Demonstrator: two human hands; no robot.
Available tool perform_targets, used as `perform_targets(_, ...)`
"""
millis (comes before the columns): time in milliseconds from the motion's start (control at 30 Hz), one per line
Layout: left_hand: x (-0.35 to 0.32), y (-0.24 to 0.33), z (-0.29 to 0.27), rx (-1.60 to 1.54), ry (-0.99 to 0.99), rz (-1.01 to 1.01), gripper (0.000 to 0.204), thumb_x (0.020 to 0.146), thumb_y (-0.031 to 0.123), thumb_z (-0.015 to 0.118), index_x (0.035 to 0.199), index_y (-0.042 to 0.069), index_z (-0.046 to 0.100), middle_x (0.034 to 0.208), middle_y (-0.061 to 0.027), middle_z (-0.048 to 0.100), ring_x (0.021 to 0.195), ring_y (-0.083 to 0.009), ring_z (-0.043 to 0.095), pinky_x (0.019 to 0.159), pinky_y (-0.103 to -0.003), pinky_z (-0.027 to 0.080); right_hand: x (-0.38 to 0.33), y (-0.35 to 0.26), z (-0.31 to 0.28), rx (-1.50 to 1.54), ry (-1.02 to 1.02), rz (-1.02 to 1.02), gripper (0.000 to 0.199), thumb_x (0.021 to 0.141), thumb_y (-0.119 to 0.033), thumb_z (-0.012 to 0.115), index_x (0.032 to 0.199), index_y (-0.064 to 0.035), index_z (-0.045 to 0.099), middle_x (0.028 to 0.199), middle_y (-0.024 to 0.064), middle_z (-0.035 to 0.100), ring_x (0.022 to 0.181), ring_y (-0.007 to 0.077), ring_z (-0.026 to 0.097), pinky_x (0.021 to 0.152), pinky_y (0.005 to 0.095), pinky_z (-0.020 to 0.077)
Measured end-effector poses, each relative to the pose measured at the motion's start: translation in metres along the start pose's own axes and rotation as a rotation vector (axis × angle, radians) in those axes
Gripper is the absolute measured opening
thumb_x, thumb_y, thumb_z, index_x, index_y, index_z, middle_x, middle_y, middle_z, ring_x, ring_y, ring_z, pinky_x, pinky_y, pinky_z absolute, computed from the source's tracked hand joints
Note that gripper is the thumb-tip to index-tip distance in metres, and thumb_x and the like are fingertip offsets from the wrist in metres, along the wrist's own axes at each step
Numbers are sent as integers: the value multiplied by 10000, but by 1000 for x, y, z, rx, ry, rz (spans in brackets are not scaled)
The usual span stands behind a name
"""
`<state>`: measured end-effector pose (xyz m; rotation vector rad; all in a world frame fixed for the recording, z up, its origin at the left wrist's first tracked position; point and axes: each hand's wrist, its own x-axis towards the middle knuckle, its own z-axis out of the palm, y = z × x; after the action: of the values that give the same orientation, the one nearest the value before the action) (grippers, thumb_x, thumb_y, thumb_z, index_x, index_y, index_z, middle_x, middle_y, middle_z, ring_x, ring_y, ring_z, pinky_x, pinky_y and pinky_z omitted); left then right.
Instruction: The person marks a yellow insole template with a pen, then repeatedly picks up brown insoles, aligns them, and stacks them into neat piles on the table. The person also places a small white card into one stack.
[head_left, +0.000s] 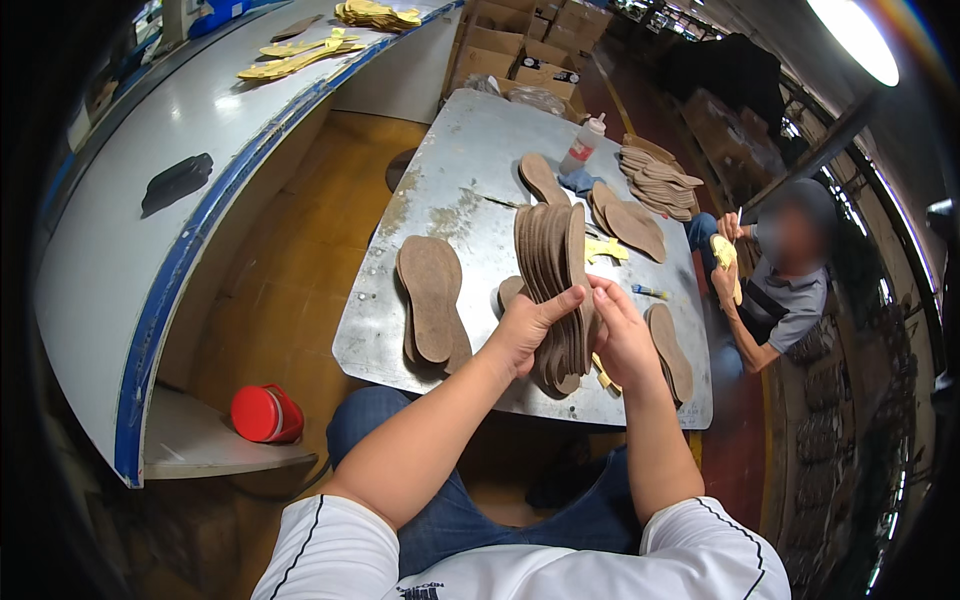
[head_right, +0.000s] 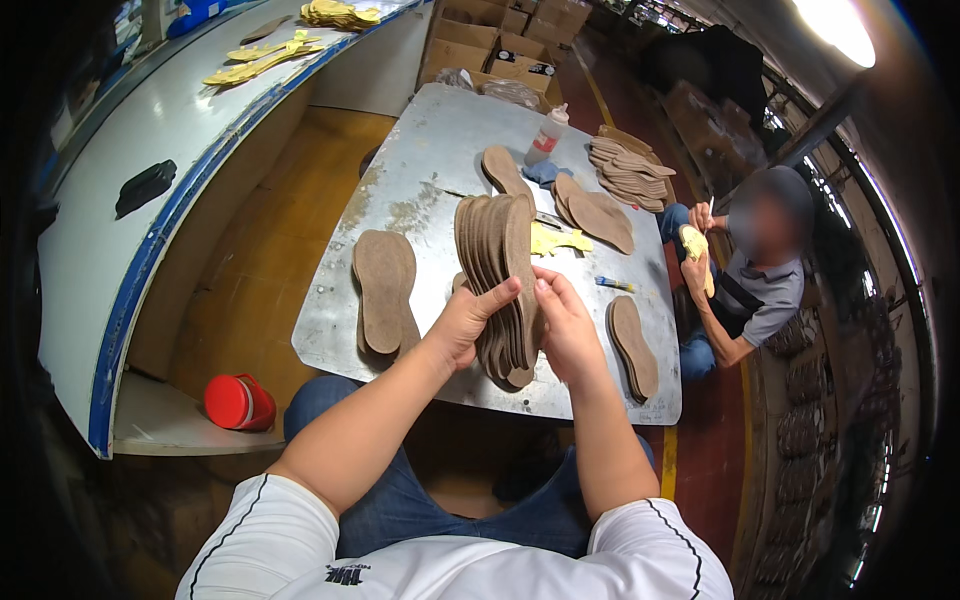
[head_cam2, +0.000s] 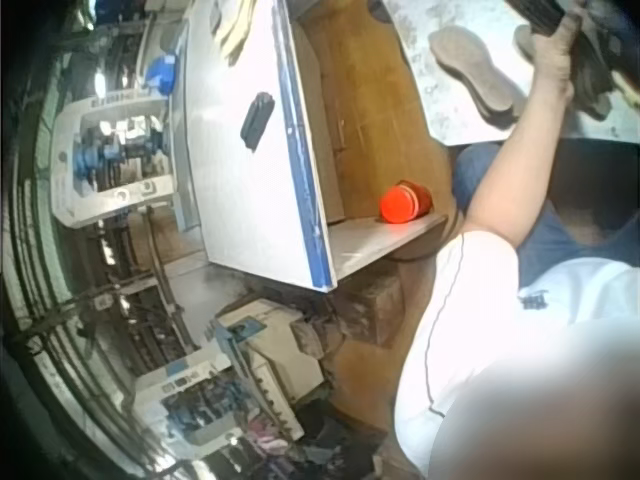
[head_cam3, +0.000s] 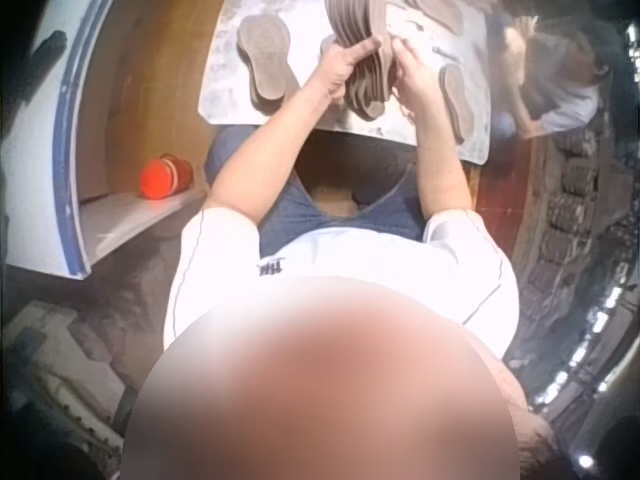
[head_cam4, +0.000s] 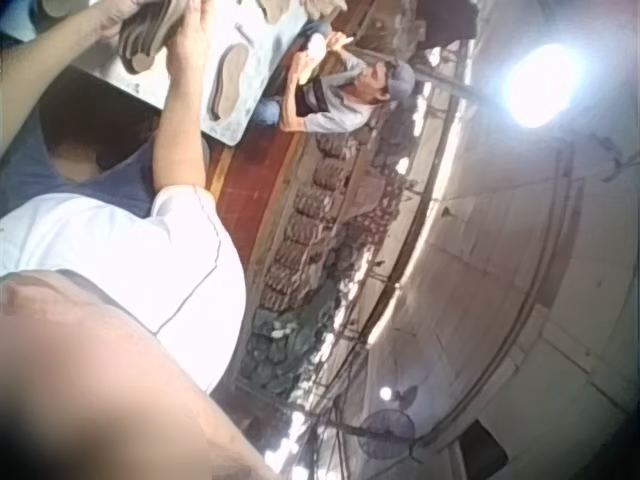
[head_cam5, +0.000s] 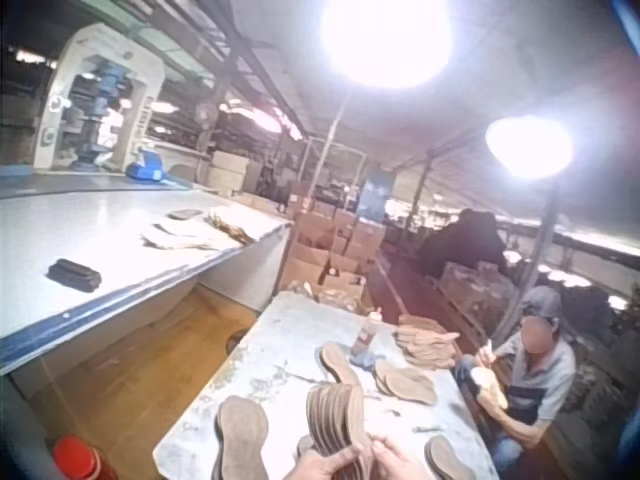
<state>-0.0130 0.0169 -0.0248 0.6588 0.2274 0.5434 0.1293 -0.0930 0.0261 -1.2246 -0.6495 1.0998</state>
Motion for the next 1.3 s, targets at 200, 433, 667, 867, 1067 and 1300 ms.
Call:
perform_targets(200,-5,-7,6,190,147,-3,960,982,734,785,1514,-47,618,1401,-151,711,1278,-239,693,1090,-386,568,8,-2,-3,-54,-168,47,515,1135,-194,699,1561,32,519,1484,170,680,1313,216,692,1102,406,572)
perform_targets(433,4,4,-2,303,290,19,982,989,669,820,1549,-81,523,1458,-222,666,1339,-301,675,1142,-425,550,25,26,32,-253,134,-15,641,1132,-251,649,1635,54,395,1506,246,641,1384,303,648,1164,458,542)
perform_targets(667,13,25,-22,-81,412,-193,542,1034,391,855,1420,39,710,1347,-121,773,1197,-303,761,1048,-500,621,89,23,-39,-526,-26,155,519,1159,-499,539,1467,-137,748,1489,65,694,1261,224,620,1045,460,542)
perform_targets(867,16,37,-27,0,497,-80,631,1034,406,849,1504,31,658,1480,-144,704,1351,-306,680,1137,-506,572,118,22,-126,-1365,483,-35,270,998,-206,757,1194,-47,852,1146,197,838,1072,361,803,996,460,611)
perform_targets(1067,24,42,-23,-12,536,-56,654,1026,379,864,1523,22,636,1494,-160,686,1380,-316,659,1174,-521,549,125,45,-115,-1613,375,-4,751,898,-521,910,1444,-36,732,1414,198,724,1367,388,632,1127,557,521)
perform_targets(1300,28,39,-25,-76,554,-70,645,1029,362,864,1523,16,633,1525,-160,669,1392,-322,651,1183,-520,545,151,18,-92,-1610,326,389,1017,741,-674,985,1479,-42,683,1434,194,727,1392,384,629,1128,608,501)
